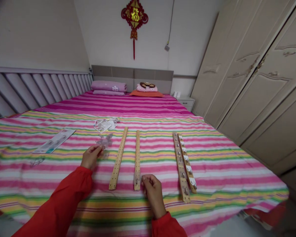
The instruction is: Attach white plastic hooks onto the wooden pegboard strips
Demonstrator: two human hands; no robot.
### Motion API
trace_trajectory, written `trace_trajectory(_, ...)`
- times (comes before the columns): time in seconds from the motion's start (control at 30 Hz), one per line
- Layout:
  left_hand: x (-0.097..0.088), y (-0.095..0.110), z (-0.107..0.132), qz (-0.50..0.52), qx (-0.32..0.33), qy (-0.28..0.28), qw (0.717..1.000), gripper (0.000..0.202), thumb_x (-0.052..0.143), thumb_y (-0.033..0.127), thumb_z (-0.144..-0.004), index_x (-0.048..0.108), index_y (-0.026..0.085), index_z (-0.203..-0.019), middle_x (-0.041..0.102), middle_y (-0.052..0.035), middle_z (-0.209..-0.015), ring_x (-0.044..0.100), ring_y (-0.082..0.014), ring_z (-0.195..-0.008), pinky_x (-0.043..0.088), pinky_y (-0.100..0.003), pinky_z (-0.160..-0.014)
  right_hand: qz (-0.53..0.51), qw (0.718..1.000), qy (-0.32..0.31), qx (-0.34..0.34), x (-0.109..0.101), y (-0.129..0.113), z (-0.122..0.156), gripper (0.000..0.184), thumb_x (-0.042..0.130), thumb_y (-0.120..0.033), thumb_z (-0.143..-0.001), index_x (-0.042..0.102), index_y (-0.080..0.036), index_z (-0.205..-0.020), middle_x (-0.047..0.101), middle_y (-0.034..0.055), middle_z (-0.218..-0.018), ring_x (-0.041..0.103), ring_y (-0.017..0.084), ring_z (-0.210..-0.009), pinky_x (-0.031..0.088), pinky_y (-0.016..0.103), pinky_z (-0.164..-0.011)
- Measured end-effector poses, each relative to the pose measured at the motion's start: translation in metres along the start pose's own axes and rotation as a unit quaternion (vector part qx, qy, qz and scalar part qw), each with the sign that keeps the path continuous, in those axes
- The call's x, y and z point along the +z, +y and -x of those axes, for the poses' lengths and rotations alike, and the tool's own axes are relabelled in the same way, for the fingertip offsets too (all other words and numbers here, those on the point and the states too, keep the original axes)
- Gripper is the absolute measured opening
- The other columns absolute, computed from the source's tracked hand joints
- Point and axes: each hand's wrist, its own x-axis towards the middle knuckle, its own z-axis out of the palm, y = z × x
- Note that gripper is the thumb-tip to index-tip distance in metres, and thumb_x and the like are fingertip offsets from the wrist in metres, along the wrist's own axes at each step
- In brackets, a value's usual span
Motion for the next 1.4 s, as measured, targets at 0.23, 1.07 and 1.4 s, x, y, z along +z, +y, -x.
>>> trace_trajectory(0.23,0.009,0.021,0.039,0.136,-0.199,-0.102,0.965,0.017,0.074,0.019,-0.061,0.062,0.015,-0.071,0.053,0.0041,-0.056,0.045,-0.0024,-0.046,0.034,-0.011,-0.039,-0.013,1.000,-0.024,0.001,0.009,-0.008,0.000,0.036,0.072,-0.051,-0.061,0.062,-0.017,-0.064,0.056,-0.0027,-0.050,0.038,0.007,-0.036,0.026,0.021,-0.035)
trace_trajectory(1.07,0.078,-0.052,0.107,-0.015,-0.099,-0.202,0.974,0.037,0.077,0.039,-0.048,0.066,0.013,-0.073,0.068,-0.0039,-0.069,0.062,-0.0165,-0.067,0.046,-0.029,-0.068,-0.024,0.999,-0.021,-0.007,0.011,-0.008,-0.040,0.024,0.074,-0.037,-0.057,0.063,-0.016,-0.061,0.054,-0.0047,-0.045,0.039,0.007,-0.037,0.028,0.021,-0.038)
trace_trajectory(1.4,0.086,-0.066,0.091,-0.062,-0.066,-0.194,0.977,0.030,0.074,0.037,-0.051,0.064,0.014,-0.068,0.066,-0.0032,-0.065,0.061,-0.0162,-0.066,0.047,-0.029,-0.067,0.003,1.000,0.001,-0.026,0.012,0.003,-0.056,0.019,0.071,-0.034,-0.056,0.064,-0.017,-0.058,0.055,-0.0032,-0.047,0.042,0.010,-0.044,0.030,0.022,-0.043)
